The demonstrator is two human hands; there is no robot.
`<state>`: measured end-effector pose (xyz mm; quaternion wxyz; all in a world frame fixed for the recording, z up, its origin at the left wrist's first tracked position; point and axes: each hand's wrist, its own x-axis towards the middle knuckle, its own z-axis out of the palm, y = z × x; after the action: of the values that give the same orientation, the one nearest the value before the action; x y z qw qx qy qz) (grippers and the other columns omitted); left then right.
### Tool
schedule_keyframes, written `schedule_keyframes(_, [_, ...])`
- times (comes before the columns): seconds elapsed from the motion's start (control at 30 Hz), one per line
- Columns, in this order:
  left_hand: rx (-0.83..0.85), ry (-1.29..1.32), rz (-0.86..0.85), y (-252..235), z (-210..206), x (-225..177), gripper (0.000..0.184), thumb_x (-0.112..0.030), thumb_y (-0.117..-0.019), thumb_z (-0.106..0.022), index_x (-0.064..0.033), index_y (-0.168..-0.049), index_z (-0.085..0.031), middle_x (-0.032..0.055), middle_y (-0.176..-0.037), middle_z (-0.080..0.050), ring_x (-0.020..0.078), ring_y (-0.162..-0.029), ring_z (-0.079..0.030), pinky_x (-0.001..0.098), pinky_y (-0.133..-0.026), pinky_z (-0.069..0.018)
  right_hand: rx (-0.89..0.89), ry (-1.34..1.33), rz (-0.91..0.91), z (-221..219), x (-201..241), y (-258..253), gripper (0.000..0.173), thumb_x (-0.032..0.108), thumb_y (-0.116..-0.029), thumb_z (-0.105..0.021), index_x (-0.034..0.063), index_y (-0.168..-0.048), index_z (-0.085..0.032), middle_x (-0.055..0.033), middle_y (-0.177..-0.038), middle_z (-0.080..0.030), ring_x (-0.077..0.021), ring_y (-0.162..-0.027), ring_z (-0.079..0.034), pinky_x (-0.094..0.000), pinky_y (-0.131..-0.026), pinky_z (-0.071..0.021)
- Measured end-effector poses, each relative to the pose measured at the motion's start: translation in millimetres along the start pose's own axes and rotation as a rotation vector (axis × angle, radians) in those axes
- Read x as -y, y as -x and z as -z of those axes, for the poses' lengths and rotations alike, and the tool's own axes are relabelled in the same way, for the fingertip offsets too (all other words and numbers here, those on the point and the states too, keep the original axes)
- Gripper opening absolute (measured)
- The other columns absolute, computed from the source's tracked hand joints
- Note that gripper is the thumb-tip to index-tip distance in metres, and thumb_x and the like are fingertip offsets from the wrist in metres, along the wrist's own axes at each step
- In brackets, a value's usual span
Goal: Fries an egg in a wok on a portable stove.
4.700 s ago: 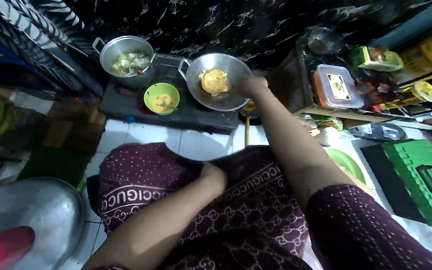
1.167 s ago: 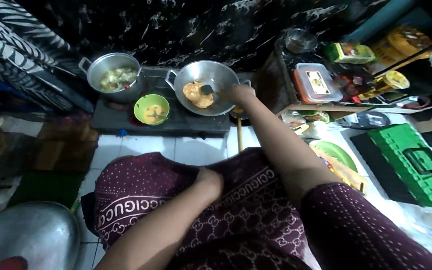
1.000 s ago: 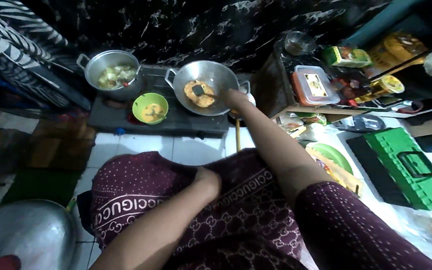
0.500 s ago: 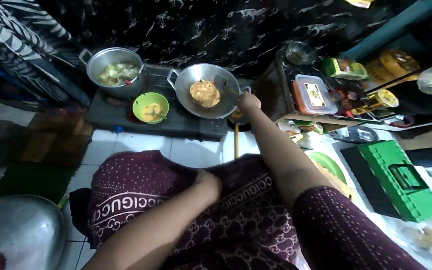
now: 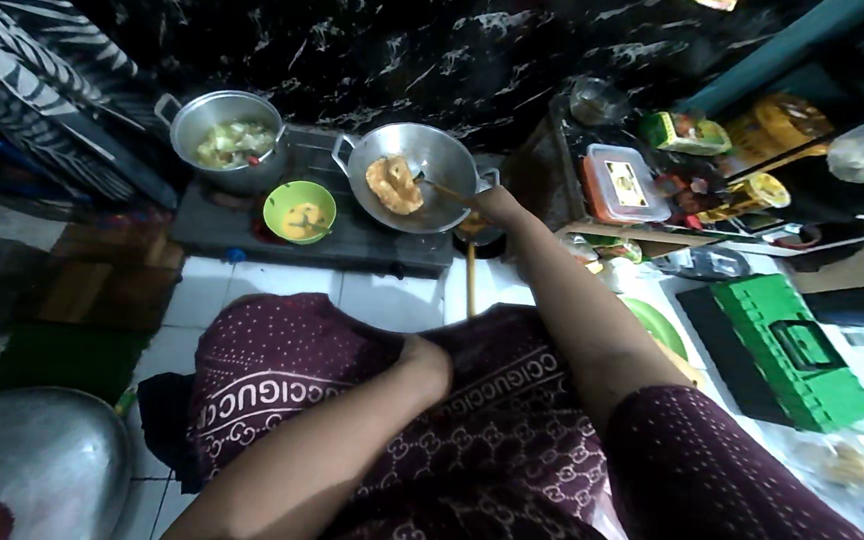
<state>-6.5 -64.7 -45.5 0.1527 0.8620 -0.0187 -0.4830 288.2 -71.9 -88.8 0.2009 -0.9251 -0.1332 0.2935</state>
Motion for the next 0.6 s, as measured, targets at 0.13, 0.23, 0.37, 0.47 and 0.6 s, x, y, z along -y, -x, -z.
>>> schedule_keyframes(0.13, [0.024, 0.026, -0.003, 18, 18, -10, 0.031, -0.007, -0.1045, -0.050, 0.0079, -0.131, -0.057, 0.0320, -0.130, -0.060, 0.0487, -0.128, -0.055, 0.0642, -0.108, -0.0406, 0.076, 0.161, 0.151, -5, 5, 22, 0.032, 0.022, -0.1065, -0.057, -0.0044, -0.118, -0.069, -0.0276, -0.121, -0.067, -0.0430, -0.116, -0.063, -0.0647, -0.101, -0.0470])
schedule_keyframes(0.23, [0.041, -0.004, -0.002, 19, 22, -14, 0.031, -0.006, -0.1046, -0.050, 0.0064, -0.132, -0.056, 0.0313, -0.132, -0.059, 0.0478, -0.129, -0.054, 0.0629, -0.108, -0.0411, 0.051, 0.121, 0.093, -15, 0, 17, 0.032, 0.025, -0.1048, -0.059, -0.0037, -0.115, -0.069, -0.0259, -0.112, -0.069, -0.0403, -0.105, -0.066, -0.0629, -0.094, -0.0510])
schedule_keyframes(0.37, [0.017, -0.004, -0.013, -5, 5, -7, 0.028, -0.007, -0.1041, -0.049, 0.0051, -0.128, -0.058, 0.0310, -0.125, -0.062, 0.0488, -0.122, -0.058, 0.0661, -0.103, -0.0434, 0.041, 0.062, 0.068, -17, -12, 6, 0.033, 0.028, -0.1051, -0.059, -0.0020, -0.112, -0.071, -0.0236, -0.109, -0.070, -0.0377, -0.101, -0.067, -0.0605, -0.090, -0.0522])
schedule_keyframes(0.47, [0.036, 0.029, -0.018, 19, 15, -11, 0.033, -0.002, -0.1048, -0.044, 0.0102, -0.134, -0.053, 0.0335, -0.133, -0.057, 0.0502, -0.129, -0.054, 0.0649, -0.103, -0.0427, 0.042, 0.060, 0.017, -6, -3, 21, 0.041, 0.033, -0.1055, -0.059, -0.0058, -0.115, -0.069, -0.0285, -0.120, -0.066, -0.0430, -0.112, -0.064, -0.0649, -0.097, -0.0485])
schedule_keyframes(0.6, [-0.050, -0.034, -0.043, -21, -7, 0, 0.025, -0.007, -0.1027, -0.052, 0.0046, -0.123, -0.061, 0.0298, -0.121, -0.064, 0.0495, -0.118, -0.060, 0.0667, -0.099, -0.0451, 0.078, 0.013, -0.054, -3, 2, 27, 0.040, 0.035, -0.1088, -0.050, -0.0005, -0.111, -0.067, -0.0126, -0.089, -0.060, -0.0212, -0.071, -0.053, -0.0424, -0.065, -0.0475])
